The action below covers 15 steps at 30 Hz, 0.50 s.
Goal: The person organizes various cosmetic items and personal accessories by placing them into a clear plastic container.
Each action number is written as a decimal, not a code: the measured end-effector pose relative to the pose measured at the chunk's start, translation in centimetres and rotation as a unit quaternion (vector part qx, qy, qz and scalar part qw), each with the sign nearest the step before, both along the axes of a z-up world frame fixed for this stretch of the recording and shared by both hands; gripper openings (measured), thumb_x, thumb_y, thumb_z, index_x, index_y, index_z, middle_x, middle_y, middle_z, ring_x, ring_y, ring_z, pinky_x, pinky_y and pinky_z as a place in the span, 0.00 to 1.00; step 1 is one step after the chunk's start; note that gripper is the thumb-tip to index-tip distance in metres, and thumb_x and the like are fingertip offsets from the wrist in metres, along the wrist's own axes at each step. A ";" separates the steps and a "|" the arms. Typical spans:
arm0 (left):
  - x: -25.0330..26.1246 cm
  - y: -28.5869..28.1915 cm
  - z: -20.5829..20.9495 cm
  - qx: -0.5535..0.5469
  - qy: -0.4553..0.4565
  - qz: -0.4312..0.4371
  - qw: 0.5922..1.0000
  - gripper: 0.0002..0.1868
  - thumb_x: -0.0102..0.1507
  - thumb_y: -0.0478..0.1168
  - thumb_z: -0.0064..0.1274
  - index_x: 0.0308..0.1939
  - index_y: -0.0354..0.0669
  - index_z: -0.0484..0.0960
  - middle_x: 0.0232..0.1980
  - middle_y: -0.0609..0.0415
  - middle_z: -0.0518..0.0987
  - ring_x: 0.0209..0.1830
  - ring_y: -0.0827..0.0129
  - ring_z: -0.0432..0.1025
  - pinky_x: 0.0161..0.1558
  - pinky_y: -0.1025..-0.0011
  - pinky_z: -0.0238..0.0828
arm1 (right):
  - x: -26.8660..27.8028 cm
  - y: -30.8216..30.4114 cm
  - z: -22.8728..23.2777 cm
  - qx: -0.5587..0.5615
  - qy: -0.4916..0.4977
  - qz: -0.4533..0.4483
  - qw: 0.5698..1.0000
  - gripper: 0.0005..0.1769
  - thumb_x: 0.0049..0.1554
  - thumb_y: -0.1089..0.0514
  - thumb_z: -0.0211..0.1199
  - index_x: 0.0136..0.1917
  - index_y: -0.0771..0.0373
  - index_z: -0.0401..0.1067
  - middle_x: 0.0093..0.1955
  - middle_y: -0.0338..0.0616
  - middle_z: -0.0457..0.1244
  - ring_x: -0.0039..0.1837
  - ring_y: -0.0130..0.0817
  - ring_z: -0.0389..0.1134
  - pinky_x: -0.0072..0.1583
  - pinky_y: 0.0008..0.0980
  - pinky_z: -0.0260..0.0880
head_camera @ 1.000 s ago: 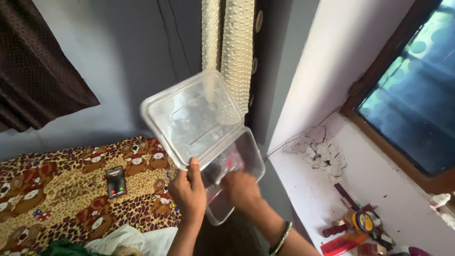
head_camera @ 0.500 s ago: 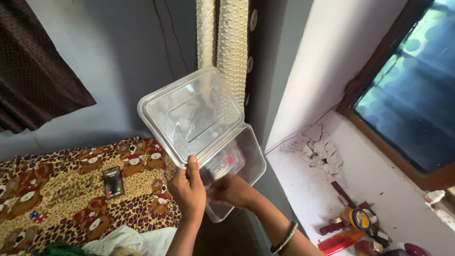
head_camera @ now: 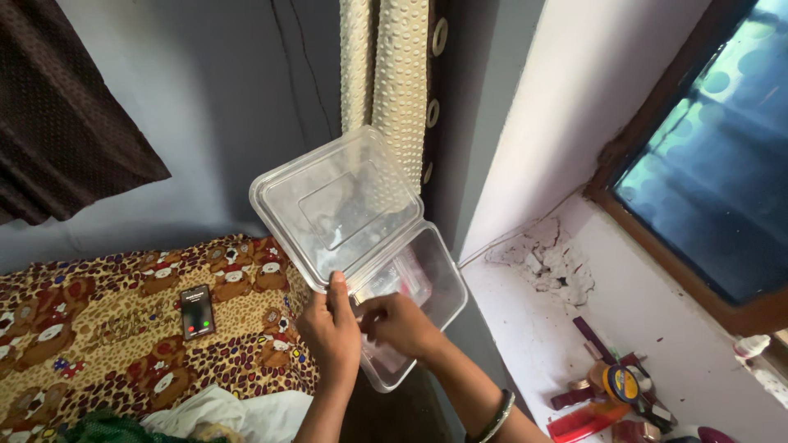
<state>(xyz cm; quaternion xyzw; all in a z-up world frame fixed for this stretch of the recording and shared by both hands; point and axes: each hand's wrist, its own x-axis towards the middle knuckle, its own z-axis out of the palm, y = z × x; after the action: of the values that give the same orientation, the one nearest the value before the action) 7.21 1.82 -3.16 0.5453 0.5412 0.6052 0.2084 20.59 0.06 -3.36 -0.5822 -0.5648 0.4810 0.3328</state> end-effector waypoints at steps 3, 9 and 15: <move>-0.2 0.0 -0.3 -0.002 0.004 0.015 1.000 0.23 0.69 0.49 0.51 0.31 0.31 0.84 0.27 0.42 0.81 0.23 0.55 0.75 0.28 0.58 0.67 | 1.6 0.8 0.3 0.052 0.070 -0.063 0.994 0.14 0.54 0.63 0.64 0.54 0.65 0.80 0.37 0.38 0.68 0.40 0.24 0.69 0.43 0.27 0.71; 0.2 -0.2 -0.3 -0.020 -0.007 0.037 0.999 0.21 0.69 0.49 0.50 0.36 0.31 0.85 0.28 0.41 0.82 0.25 0.53 0.76 0.31 0.57 0.68 | 1.9 0.2 2.2 0.097 -0.056 -0.197 0.974 0.20 0.51 0.61 0.70 0.58 0.61 0.79 0.36 0.45 0.67 0.38 0.30 0.68 0.42 0.31 0.69; 0.0 -0.1 -1.2 -0.050 0.000 0.061 0.997 0.22 0.69 0.50 0.50 0.36 0.32 0.85 0.32 0.43 0.84 0.30 0.53 0.79 0.35 0.58 0.71 | -0.3 -1.2 3.4 0.066 -0.084 -0.203 0.973 0.28 0.50 0.62 0.67 0.64 0.57 0.67 0.41 0.47 0.68 0.40 0.40 0.74 0.45 0.39 0.74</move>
<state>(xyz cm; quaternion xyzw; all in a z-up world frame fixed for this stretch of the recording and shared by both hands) 7.17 1.75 -4.34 0.5003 0.6029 0.5889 0.1985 20.26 -1.18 0.02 -0.6997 -0.4915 0.3145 0.4122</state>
